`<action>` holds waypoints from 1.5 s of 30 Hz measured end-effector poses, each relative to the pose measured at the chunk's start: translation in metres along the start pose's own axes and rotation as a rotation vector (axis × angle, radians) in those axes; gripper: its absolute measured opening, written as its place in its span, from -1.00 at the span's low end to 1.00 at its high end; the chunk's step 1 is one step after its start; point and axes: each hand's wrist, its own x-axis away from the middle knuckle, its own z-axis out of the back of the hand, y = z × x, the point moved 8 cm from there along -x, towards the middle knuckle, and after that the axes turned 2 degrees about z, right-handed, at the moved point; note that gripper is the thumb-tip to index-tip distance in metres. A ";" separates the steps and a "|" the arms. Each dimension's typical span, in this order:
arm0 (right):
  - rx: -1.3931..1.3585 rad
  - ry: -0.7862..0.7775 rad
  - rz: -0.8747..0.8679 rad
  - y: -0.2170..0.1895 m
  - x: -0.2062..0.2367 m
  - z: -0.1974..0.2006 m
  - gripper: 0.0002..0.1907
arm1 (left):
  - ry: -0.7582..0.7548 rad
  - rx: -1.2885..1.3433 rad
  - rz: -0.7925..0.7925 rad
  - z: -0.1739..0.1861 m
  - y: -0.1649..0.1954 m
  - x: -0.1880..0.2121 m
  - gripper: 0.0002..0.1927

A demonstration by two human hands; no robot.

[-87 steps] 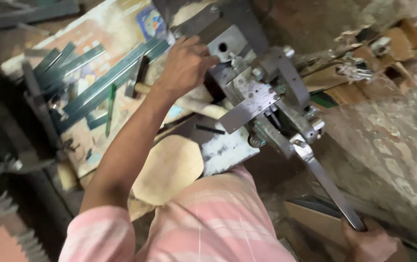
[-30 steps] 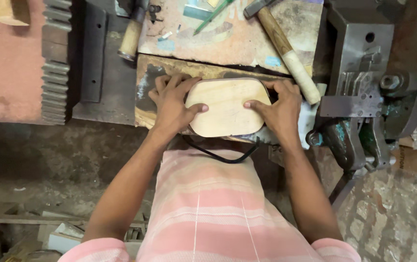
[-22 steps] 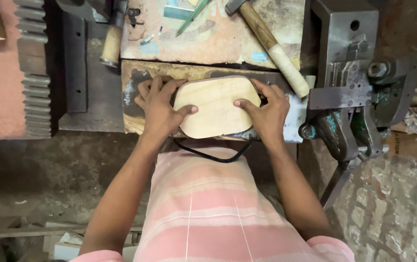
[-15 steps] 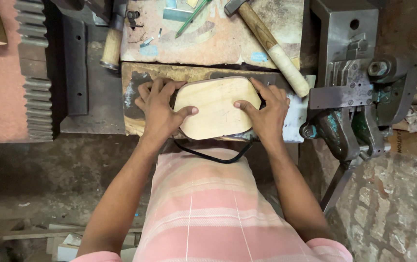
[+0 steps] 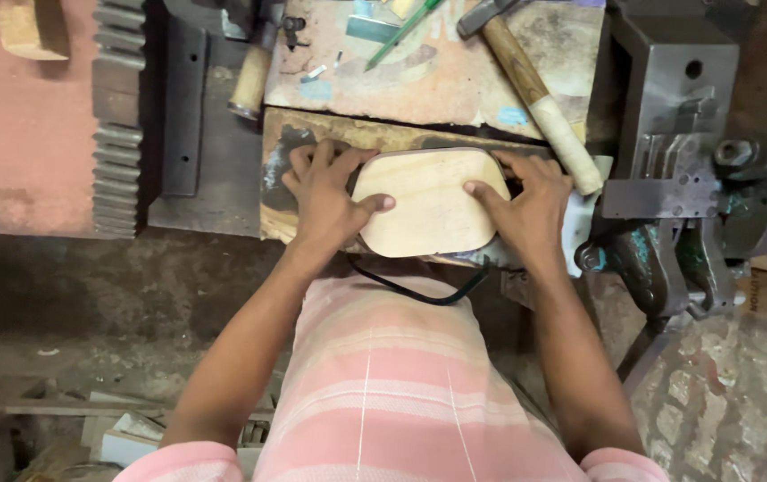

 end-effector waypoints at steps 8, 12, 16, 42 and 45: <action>0.151 -0.017 0.090 -0.016 -0.021 0.004 -0.54 | -0.011 0.017 0.048 0.003 -0.002 -0.002 -0.33; -0.055 0.040 0.067 -0.015 -0.029 0.002 -0.72 | -0.027 0.033 0.074 0.002 -0.004 -0.002 -0.33; -0.114 0.125 0.012 -0.021 -0.027 0.016 -0.85 | 0.049 0.037 -0.012 0.021 0.014 0.000 -0.31; 0.396 0.220 -1.094 0.189 0.407 0.094 -0.50 | -0.270 0.229 -1.136 -0.104 0.323 -0.087 -0.78; 0.633 0.092 -1.261 0.190 0.458 0.125 -0.51 | -0.189 0.150 -1.223 -0.152 0.327 -0.109 -0.74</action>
